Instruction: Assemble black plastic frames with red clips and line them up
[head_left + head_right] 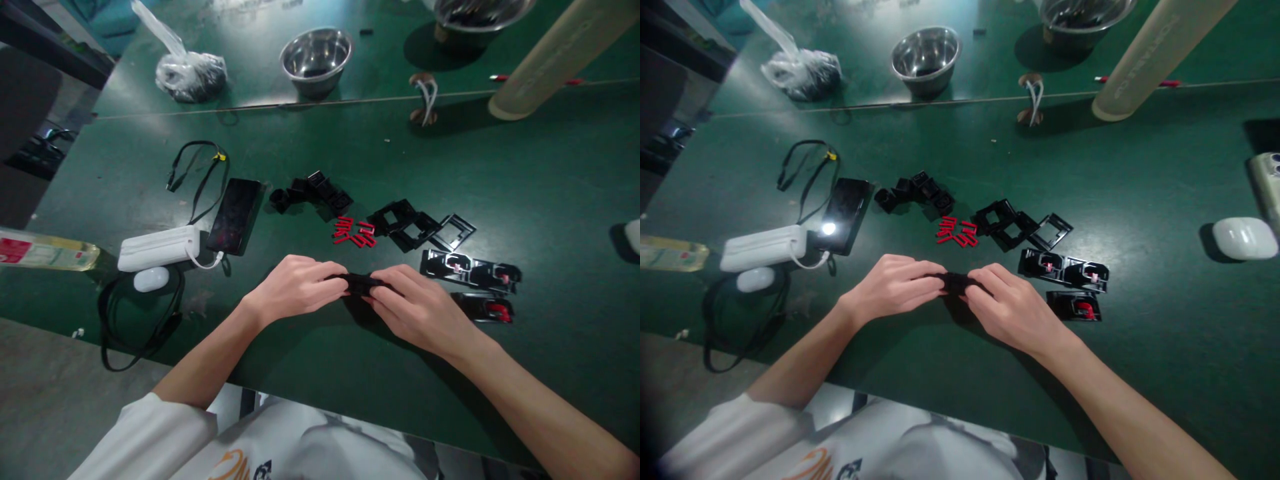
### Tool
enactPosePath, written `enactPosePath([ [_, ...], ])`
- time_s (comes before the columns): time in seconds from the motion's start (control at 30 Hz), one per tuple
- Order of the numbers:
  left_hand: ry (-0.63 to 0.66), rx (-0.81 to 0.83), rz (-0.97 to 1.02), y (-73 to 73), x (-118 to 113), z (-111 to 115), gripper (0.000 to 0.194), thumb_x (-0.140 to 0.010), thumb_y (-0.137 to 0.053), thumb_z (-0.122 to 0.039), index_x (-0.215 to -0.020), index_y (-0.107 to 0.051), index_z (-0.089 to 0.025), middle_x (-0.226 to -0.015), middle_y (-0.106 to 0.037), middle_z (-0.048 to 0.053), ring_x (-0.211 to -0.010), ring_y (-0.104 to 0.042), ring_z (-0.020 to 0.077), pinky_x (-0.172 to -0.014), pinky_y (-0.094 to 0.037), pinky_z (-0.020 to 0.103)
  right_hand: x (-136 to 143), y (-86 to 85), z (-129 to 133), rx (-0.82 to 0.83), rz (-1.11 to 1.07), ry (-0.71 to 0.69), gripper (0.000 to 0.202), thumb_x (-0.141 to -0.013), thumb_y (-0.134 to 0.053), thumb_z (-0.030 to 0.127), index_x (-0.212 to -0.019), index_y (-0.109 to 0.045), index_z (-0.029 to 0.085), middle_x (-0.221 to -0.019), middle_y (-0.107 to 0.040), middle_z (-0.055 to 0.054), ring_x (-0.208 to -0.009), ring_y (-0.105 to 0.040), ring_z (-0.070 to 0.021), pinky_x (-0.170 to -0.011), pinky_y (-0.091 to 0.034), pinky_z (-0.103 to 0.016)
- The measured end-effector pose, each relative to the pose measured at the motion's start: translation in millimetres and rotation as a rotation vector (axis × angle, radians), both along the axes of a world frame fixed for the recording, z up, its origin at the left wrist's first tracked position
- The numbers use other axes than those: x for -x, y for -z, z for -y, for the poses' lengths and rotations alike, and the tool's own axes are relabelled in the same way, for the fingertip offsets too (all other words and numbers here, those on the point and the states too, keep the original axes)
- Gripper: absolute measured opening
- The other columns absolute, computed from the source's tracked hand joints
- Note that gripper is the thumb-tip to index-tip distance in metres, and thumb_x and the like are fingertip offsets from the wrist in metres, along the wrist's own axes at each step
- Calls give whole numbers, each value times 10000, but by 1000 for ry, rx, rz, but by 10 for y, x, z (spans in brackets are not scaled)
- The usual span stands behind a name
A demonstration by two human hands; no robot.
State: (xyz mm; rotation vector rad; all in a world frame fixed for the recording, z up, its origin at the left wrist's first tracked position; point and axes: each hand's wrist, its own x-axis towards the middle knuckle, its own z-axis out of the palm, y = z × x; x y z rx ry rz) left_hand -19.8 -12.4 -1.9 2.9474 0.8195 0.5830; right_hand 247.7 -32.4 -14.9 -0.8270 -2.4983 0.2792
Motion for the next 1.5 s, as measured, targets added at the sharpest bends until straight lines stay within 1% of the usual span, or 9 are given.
enactPosePath([
  [0.13, -4, -21, 6, -11, -11, -7, 301, -1106, -530, -314, -922, -742, -207, -1060, -808, 18, -655, -677, 80, -633, -512, 226, 8, -6, 5, -10, 21, 3, 174, -1002, -579, 118, -897, -680, 213, -1038, -709, -113, -960, -654, -239, -801, -610, -368],
  [0.27, 0, -20, 38, -11, -13, -9, 276, -1097, -555, -307, -921, -740, -204, -1057, -811, 9, -650, -679, 84, -626, -517, 236, 6, 2, 16, -38, 24, -5, 160, -996, -584, 101, -897, -665, 197, -1037, -701, -124, -973, -649, -243, -813, -609, -365],
  [0.53, -3, 21, 60, 6, -5, -9, 260, -1097, -556, -305, -939, -735, -200, -1076, -813, 16, -675, -701, 85, -645, -529, 229, 6, -4, 20, -28, 20, -5, 150, -1000, -590, 105, -904, -657, 199, -1037, -697, -119, -977, -645, -238, -828, -605, -361],
  [0.77, 18, 73, 97, 33, 3, -12, 244, -1093, -564, -289, -948, -727, -179, -1056, -799, 35, -741, -734, 100, -677, -550, 225, 8, 10, 14, -3, -12, -9, 154, -995, -598, 82, -894, -647, 189, -1022, -708, -116, -963, -654, -230, -820, -606, -352],
  [1.03, 0, 34, 95, 20, -14, -11, 234, -1085, -584, -287, -936, -733, -188, -1049, -807, 17, -711, -728, 99, -657, -537, 233, 20, 31, -10, -36, -45, -10, 132, -982, -632, 80, -892, -641, 177, -995, -713, -119, -907, -638, -227, -777, -595, -356],
  [1.23, -2, -13, 125, 57, -36, 1, 205, -1070, -616, -291, -934, -734, -194, -1049, -815, 4, -704, -733, 101, -652, -534, 235, 0, 25, -9, -53, -59, -6, 105, -976, -645, 94, -903, -665, 166, -1004, -725, -131, -895, -653, -234, -765, -596, -362],
  [1.5, 6, -27, 130, 53, -46, 9, 208, -1067, -619, -296, -926, -736, -196, -1032, -818, 2, -661, -706, 90, -638, -519, 239, -7, 35, 3, -67, -73, -12, 147, -968, -655, 92, -851, -660, 180, -989, -728, -114, -855, -643, -214, -747, -591, -349],
])
